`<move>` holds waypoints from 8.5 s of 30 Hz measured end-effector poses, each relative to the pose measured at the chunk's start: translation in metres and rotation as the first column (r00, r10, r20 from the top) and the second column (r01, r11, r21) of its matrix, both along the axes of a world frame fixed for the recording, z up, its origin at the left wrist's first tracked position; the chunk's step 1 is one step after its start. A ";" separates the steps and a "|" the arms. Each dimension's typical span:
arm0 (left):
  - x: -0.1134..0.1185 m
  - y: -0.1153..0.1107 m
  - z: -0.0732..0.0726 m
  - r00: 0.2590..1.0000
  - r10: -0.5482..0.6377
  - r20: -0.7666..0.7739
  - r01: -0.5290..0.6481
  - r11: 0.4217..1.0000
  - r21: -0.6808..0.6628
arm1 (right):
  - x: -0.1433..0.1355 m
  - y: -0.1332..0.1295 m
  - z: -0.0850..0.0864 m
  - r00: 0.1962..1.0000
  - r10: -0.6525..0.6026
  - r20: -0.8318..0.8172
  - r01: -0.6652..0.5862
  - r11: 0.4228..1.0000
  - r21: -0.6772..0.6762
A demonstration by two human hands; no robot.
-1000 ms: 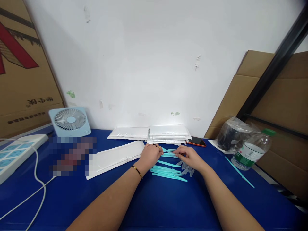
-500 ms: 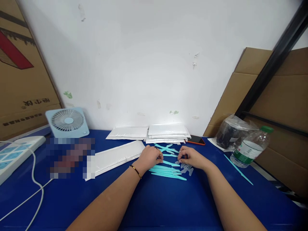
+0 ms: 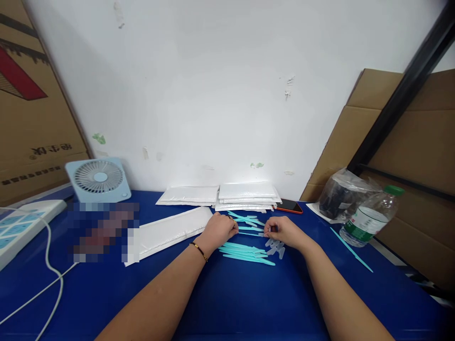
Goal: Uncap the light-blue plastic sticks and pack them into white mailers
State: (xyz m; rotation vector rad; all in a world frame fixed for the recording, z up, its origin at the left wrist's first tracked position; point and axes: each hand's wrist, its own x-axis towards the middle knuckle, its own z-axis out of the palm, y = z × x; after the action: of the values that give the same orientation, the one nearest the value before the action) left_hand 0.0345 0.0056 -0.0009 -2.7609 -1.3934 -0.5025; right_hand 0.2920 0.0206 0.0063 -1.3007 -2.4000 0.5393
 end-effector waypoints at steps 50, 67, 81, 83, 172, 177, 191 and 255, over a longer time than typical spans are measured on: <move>0.003 -0.015 0.013 0.926 0.188 0.328 -0.055 0.925 -0.375 | -0.016 -0.019 0.024 0.988 0.147 -0.047 -0.117 0.911 0.395; 0.007 -0.016 0.012 0.939 0.155 0.307 -0.027 0.922 -0.386 | -0.035 -0.021 0.018 0.979 0.195 0.062 -0.203 0.879 0.432; 0.004 -0.018 0.011 0.994 -0.024 0.102 0.051 0.963 -0.265 | 0.007 -0.009 0.012 0.989 0.062 0.132 -0.069 0.996 0.052; 0.005 -0.018 0.007 0.994 0.014 0.110 0.024 0.940 -0.339 | -0.002 -0.009 0.008 0.977 0.030 0.213 -0.050 0.995 0.088; 0.000 -0.011 0.010 0.994 -0.077 0.080 0.086 0.990 -0.109 | -0.020 -0.020 0.015 0.983 0.016 0.185 -0.034 0.995 0.098; 0.000 -0.010 0.008 0.990 -0.069 0.123 0.088 0.983 -0.158 | -0.024 -0.021 0.013 0.985 0.035 0.171 -0.052 0.994 0.097; 0.006 -0.018 0.014 0.970 -0.048 0.237 0.120 0.946 -0.301 | 0.033 -0.013 0.022 0.993 -0.089 0.074 0.103 0.972 -0.209; 0.010 -0.033 0.015 0.982 -0.131 0.138 0.180 0.879 -0.441 | 0.036 -0.030 0.024 0.988 0.041 0.150 0.020 0.922 -0.386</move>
State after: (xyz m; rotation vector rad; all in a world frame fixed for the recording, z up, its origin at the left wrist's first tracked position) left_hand 0.0445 -0.0278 0.0138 -3.2827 -1.4793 -0.3649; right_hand 0.3278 -0.0095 0.0299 -1.5384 -2.5124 0.9911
